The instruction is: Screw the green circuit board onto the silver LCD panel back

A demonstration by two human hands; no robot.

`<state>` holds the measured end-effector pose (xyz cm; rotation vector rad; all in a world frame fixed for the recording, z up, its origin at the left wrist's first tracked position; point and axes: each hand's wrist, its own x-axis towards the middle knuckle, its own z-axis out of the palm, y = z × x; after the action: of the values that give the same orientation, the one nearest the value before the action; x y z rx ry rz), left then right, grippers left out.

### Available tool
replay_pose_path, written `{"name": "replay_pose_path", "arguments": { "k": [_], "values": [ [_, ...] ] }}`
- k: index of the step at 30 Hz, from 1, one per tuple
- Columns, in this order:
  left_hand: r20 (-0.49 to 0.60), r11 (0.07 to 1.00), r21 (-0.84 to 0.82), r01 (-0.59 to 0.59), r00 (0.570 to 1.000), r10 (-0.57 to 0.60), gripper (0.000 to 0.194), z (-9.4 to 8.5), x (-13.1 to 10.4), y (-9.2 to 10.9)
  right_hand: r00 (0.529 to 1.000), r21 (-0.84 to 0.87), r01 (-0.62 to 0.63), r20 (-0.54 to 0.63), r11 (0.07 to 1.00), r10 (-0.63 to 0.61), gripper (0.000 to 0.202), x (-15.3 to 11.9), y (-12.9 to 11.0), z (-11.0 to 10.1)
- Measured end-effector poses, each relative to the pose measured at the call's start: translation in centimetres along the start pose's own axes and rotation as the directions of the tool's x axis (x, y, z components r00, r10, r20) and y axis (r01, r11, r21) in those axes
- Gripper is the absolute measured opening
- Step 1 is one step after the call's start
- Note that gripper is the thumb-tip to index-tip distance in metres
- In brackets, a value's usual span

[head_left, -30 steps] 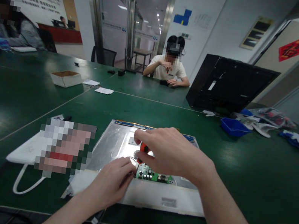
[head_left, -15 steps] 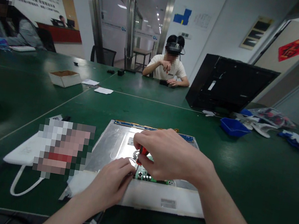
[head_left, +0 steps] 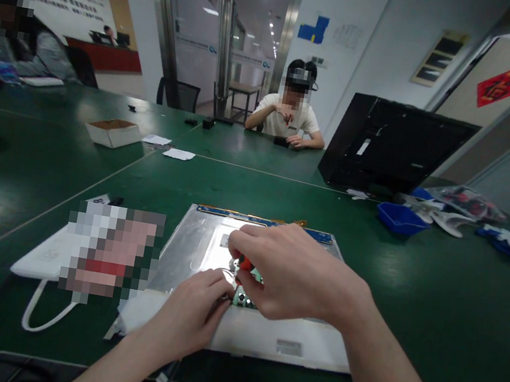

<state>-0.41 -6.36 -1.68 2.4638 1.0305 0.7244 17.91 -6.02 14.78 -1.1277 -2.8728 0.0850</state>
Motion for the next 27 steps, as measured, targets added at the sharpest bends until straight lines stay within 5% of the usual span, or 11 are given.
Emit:
{"name": "replay_pose_path", "arguments": {
  "k": [10,18,27],
  "values": [
    [0.013,0.999,0.016,0.036,0.999,-0.036,0.015,0.14,0.12,0.02,0.993,-0.122,-0.098,-0.07,0.988,0.09,0.015,0.22,-0.17,0.32],
    [0.007,1.0,-0.016,0.014,1.0,-0.014,0.015,0.13,0.15,0.01,0.999,-0.052,0.024,-0.028,0.998,-0.025,0.011,-0.47,-0.43,0.25],
    [0.005,1.0,-0.009,0.014,1.0,-0.014,0.015,0.16,0.1,-0.16,0.998,-0.065,-0.058,-0.03,0.996,0.056,0.012,-0.06,-0.14,0.21]
  ]
}}
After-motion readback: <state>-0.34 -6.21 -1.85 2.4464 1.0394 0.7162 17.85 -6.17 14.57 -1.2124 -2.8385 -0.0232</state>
